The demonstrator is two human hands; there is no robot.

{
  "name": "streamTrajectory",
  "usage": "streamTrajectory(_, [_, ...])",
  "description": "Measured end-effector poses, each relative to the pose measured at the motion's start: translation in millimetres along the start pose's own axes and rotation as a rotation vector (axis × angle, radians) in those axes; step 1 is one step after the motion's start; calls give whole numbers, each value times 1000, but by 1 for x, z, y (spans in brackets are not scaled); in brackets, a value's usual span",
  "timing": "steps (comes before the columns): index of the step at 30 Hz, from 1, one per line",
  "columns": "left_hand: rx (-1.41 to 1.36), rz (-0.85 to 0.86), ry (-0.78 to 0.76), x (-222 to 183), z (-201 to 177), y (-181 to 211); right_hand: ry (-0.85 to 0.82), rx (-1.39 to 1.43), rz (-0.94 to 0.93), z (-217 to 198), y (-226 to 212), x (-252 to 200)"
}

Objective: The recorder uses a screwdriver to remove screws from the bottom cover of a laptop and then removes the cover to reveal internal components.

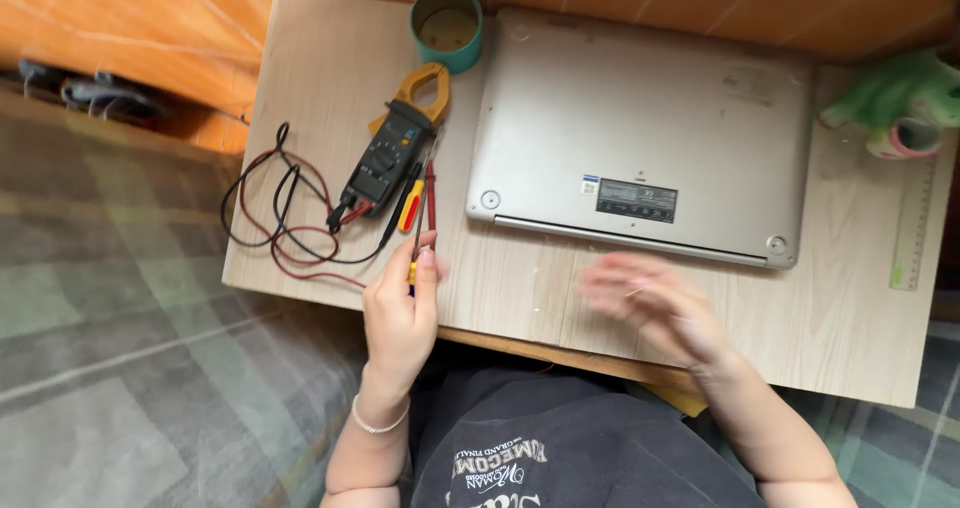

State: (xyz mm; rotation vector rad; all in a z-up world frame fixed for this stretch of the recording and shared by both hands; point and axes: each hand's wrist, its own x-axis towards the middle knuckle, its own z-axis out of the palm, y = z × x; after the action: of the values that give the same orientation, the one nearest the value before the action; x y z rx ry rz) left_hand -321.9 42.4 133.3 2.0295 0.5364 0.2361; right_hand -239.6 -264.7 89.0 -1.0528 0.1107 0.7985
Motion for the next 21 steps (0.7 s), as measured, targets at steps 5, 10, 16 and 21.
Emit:
streamTrajectory(5, [65, 339, 29, 16, 55, -34, 555, -497, -778, -111, -14, -15])
streamTrajectory(10, [282, 423, 11, 20, 86, -51, 937, -725, -746, -167, 4, -12])
streamTrajectory(16, [259, 313, -61, 32, 68, -29, 931, -539, -662, -155, 24, -20])
streamTrajectory(21, [73, -2, -185, 22, 66, 32, 896, -559, -801, -123, 27, -53])
